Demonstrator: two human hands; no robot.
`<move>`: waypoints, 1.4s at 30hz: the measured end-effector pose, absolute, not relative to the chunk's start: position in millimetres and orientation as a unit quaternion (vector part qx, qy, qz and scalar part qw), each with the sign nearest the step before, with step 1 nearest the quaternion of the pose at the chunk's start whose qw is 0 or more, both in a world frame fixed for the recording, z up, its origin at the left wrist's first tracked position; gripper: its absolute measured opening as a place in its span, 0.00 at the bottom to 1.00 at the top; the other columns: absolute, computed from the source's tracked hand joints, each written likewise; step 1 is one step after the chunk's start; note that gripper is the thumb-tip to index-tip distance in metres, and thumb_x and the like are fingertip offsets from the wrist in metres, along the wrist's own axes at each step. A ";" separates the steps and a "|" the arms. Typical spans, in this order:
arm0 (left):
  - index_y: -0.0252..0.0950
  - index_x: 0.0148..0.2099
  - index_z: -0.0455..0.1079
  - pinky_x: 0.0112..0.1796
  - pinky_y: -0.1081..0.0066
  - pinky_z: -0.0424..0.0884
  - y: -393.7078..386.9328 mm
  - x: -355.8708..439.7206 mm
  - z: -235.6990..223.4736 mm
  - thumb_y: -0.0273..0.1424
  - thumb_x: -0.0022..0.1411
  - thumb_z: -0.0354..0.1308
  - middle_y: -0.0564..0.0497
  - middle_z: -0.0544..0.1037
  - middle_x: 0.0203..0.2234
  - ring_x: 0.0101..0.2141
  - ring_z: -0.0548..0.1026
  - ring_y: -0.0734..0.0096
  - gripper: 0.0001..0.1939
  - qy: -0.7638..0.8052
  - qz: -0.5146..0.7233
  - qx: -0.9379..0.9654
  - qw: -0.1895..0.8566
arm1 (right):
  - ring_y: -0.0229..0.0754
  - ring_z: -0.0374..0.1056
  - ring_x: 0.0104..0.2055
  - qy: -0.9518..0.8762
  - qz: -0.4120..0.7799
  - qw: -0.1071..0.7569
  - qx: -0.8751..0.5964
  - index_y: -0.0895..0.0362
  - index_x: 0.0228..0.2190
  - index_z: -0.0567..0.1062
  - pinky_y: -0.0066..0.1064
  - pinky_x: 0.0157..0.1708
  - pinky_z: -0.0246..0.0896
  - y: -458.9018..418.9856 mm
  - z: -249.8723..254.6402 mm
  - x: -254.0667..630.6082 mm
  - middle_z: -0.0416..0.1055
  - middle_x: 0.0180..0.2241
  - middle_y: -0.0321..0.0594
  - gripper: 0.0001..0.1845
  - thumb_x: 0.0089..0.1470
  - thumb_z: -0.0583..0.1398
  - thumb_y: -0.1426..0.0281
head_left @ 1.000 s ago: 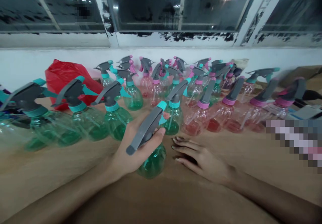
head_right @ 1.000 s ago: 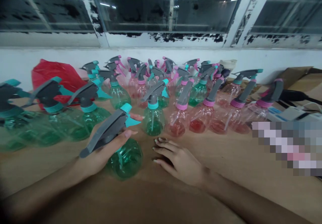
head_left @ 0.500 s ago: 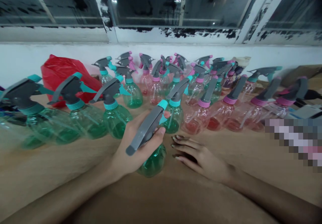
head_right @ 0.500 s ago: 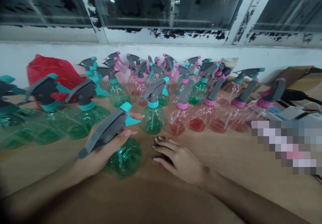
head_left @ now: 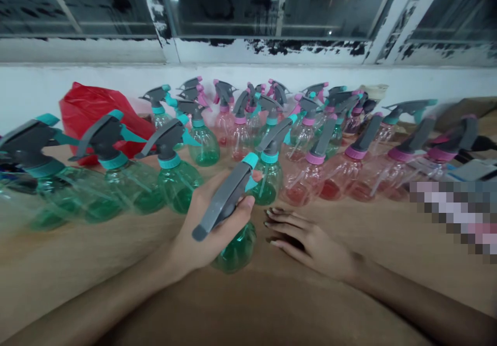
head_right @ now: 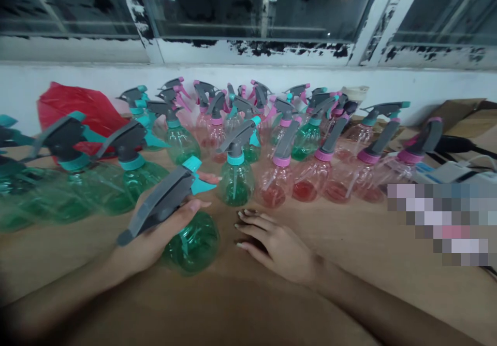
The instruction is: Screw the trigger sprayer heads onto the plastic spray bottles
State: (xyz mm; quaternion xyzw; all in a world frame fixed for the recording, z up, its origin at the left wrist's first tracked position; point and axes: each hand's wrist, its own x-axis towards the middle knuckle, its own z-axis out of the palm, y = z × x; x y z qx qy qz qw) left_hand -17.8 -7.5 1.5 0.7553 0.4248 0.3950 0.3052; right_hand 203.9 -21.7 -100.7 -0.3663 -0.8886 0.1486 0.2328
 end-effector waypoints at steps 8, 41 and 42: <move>0.46 0.50 0.66 0.36 0.65 0.74 -4.3 -20.4 -1.9 0.36 0.60 0.52 0.54 0.68 0.28 0.27 0.72 0.67 0.14 0.425 0.393 0.763 0.287 | 0.43 0.55 0.61 -0.888 0.152 0.235 -0.364 0.54 0.51 0.69 0.42 0.59 0.54 -20.7 -99.1 204.5 0.66 0.55 0.42 0.17 0.61 0.53 0.66; 0.41 0.34 0.68 0.30 0.66 0.72 -7.0 -22.2 12.7 0.27 0.53 0.50 0.53 0.73 0.25 0.24 0.72 0.67 0.07 0.384 0.383 0.791 0.285 | 0.45 0.55 0.61 -0.884 0.137 0.224 -0.387 0.54 0.54 0.67 0.45 0.59 0.54 -27.8 -101.4 202.8 0.65 0.56 0.41 0.19 0.61 0.53 0.66; 0.41 0.34 0.68 0.30 0.66 0.72 -7.0 -22.3 12.9 0.27 0.53 0.50 0.52 0.73 0.26 0.26 0.73 0.66 0.07 0.383 0.383 0.792 0.281 | 0.45 0.55 0.61 -0.884 0.136 0.227 -0.386 0.53 0.53 0.67 0.45 0.59 0.54 -27.8 -101.4 202.7 0.65 0.56 0.41 0.19 0.61 0.53 0.66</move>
